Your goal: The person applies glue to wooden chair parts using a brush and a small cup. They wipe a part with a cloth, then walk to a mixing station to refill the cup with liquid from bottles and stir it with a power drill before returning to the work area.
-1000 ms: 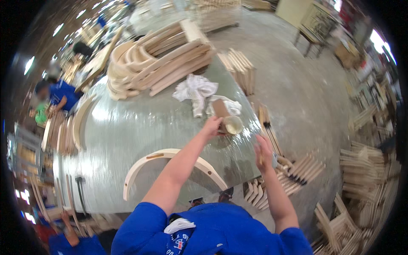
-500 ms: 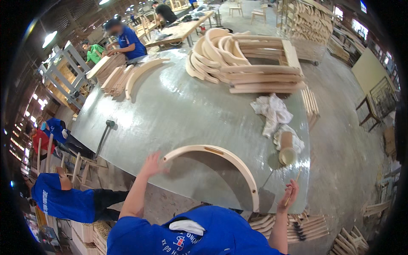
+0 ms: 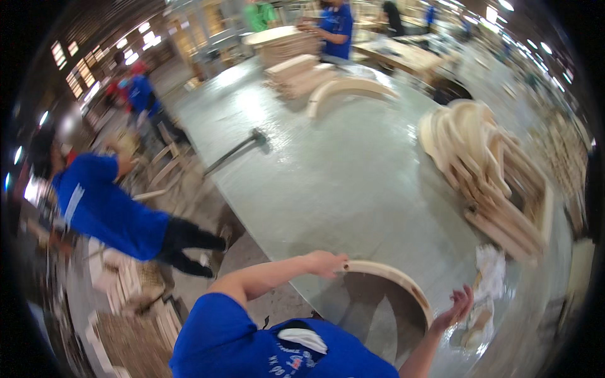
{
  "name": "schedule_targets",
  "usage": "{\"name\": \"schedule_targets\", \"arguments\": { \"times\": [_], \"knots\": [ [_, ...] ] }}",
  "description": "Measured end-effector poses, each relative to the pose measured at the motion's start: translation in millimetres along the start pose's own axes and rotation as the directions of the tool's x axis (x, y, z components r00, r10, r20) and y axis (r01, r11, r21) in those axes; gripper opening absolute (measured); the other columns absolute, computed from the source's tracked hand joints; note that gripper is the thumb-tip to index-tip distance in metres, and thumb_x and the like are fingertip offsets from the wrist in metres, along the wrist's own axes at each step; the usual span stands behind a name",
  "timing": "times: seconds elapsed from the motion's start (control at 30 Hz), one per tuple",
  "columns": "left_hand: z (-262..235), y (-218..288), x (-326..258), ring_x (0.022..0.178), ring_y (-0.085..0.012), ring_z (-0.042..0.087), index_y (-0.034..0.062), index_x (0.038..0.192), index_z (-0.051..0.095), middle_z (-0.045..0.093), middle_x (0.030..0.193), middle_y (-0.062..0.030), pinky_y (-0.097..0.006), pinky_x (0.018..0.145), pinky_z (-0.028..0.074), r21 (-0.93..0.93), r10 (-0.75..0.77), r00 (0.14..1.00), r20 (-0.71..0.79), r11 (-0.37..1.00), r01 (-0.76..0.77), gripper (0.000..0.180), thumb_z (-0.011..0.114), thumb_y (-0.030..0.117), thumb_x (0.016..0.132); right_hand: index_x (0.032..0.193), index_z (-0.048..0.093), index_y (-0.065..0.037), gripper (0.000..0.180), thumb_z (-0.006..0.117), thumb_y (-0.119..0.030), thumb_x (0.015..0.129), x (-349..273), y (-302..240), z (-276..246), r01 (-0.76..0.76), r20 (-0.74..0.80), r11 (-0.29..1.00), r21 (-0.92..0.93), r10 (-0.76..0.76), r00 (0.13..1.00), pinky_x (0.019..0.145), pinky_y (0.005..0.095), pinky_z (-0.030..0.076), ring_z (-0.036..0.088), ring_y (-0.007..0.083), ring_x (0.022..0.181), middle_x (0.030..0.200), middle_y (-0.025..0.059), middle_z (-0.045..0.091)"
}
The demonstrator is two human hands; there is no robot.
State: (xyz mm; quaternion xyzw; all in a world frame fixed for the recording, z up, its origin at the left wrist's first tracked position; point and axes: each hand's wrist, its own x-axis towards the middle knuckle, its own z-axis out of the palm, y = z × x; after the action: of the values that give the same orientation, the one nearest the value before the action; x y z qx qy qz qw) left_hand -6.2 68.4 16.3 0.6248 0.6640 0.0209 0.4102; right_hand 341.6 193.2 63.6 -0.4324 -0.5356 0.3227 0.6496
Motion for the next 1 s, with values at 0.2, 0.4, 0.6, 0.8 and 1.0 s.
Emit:
{"name": "schedule_targets", "arguments": {
  "times": [0.2, 0.4, 0.6, 0.8, 1.0],
  "knots": [
    [25, -48, -42, 0.093, -0.0342, 0.058, 0.0087, 0.122, 0.042, 0.058, 0.104, -0.0182, -0.041, 0.078, 0.045, -0.422, -0.081, 0.959, -0.272, 0.905, -0.043, 0.056, 0.064, 0.027, 0.074, 0.109, 0.055, 0.001, 0.031, 0.037, -0.02, 0.095, 3, 6, 20, 0.023, 0.0, 0.991, -0.13, -0.023, 1.0, 0.063, 0.0256, 0.04, 0.049, 0.0132, 0.073, 0.082, 0.0061, 0.054],
    [-5, -96, -81, 0.075, -0.0195, 0.059, 0.008, 0.128, 0.041, 0.061, 0.093, -0.0098, -0.032, 0.066, 0.048, -0.785, -0.656, 0.665, -0.357, 0.596, 0.166, 0.061, 0.067, 0.018, 0.074, 0.104, 0.056, 0.001, 0.022, 0.044, -0.009, 0.088, 14, 22, 20, -0.081, -0.015, 0.983, -0.166, 0.079, 0.997, 0.064, 0.025, 0.041, 0.05, 0.0119, 0.07, 0.079, 0.0055, 0.054],
    [-104, -130, 58, 0.041, -0.0092, 0.044, 0.007, 0.099, 0.047, 0.049, 0.064, -0.0012, -0.025, 0.036, 0.038, -0.871, -0.713, 0.501, -0.491, 0.399, -0.287, 0.025, 0.06, 0.005, 0.078, 0.094, 0.054, 0.0, 0.011, 0.048, -0.003, 0.084, -4, 29, 26, -0.141, -0.011, 0.985, -0.099, 0.141, 0.99, 0.066, 0.0249, 0.043, 0.05, 0.0126, 0.072, 0.086, 0.0053, 0.051],
    [-213, -89, 205, 0.119, -0.0336, 0.038, 0.0003, 0.128, 0.037, 0.04, 0.128, -0.022, -0.044, 0.099, 0.03, -0.176, -0.211, 0.148, -0.966, 0.96, 0.219, 0.059, 0.063, 0.023, 0.081, 0.099, 0.055, -0.001, 0.018, 0.049, -0.007, 0.082, 6, 7, 1, -0.189, 0.182, 0.981, -0.049, 0.195, 0.964, 0.069, 0.0242, 0.041, 0.049, 0.0122, 0.076, 0.088, 0.0062, 0.051],
    [-119, 101, 275, 0.111, -0.0329, 0.045, 0.0043, 0.115, 0.053, 0.052, 0.116, -0.0148, -0.045, 0.097, 0.031, 0.428, 0.583, 0.433, -0.688, 0.807, -0.407, 0.044, 0.065, 0.023, 0.076, 0.11, 0.052, -0.002, 0.027, 0.05, -0.009, 0.083, -20, 5, -77, -0.136, -0.149, 0.989, -0.053, 0.126, 0.981, 0.07, 0.0259, 0.041, 0.05, 0.0127, 0.083, 0.096, 0.006, 0.051]
  ]
}}
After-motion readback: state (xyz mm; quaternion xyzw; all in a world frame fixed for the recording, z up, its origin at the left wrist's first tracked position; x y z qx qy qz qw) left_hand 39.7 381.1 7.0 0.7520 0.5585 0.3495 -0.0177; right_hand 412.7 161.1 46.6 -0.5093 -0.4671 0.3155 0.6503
